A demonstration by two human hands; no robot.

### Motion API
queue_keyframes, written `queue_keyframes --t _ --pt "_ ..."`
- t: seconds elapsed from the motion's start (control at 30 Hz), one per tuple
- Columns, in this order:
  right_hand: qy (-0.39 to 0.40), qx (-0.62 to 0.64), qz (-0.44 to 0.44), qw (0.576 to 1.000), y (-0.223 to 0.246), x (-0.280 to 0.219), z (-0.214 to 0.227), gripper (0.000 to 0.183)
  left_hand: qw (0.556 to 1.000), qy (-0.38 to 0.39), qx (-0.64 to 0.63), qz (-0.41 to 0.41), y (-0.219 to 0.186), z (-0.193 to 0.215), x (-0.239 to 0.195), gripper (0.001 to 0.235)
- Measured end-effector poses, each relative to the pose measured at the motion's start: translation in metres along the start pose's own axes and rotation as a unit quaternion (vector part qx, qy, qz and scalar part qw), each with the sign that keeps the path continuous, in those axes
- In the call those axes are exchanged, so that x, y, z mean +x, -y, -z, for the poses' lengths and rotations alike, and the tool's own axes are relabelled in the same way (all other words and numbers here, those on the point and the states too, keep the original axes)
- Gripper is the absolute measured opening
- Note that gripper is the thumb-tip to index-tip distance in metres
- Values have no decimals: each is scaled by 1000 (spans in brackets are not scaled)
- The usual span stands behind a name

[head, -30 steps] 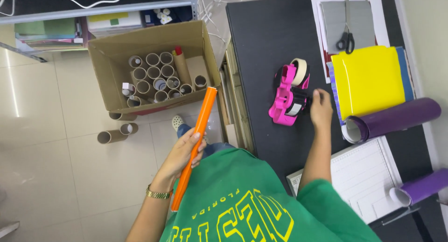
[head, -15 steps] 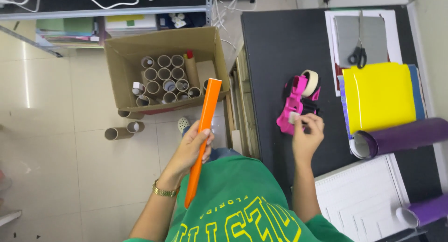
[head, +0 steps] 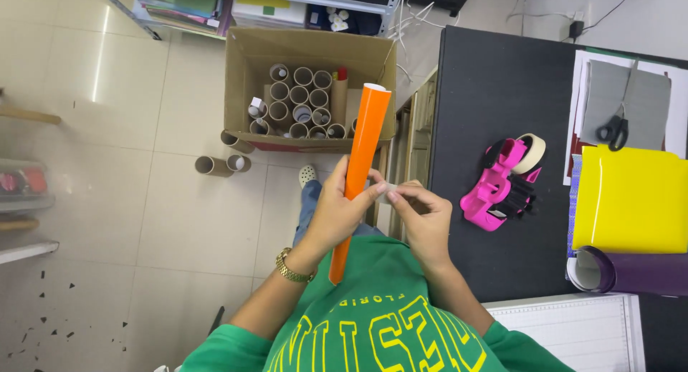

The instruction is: Organizing and securing rolls of colored vinyl or paper using tape.

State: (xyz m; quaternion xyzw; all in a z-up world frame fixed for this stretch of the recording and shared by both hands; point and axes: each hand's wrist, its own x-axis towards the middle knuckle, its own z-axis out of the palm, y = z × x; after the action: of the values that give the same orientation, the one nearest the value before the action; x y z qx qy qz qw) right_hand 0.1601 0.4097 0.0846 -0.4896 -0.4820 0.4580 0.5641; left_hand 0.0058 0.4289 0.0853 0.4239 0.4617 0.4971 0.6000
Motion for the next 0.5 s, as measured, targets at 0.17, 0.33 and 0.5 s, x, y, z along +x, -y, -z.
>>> queue_keyframes --t 0.17,0.33,0.5 --pt "-33 -146 32 988 17 0 -4 41 995 -39 86 2 -13 -3 -4 32" --pt "11 -232 121 965 30 10 5 31 989 -27 141 -17 -27 -4 -9 34" --pt "63 -251 147 955 29 15 9 9 988 -13 157 -5 -22 -1 -8 35"
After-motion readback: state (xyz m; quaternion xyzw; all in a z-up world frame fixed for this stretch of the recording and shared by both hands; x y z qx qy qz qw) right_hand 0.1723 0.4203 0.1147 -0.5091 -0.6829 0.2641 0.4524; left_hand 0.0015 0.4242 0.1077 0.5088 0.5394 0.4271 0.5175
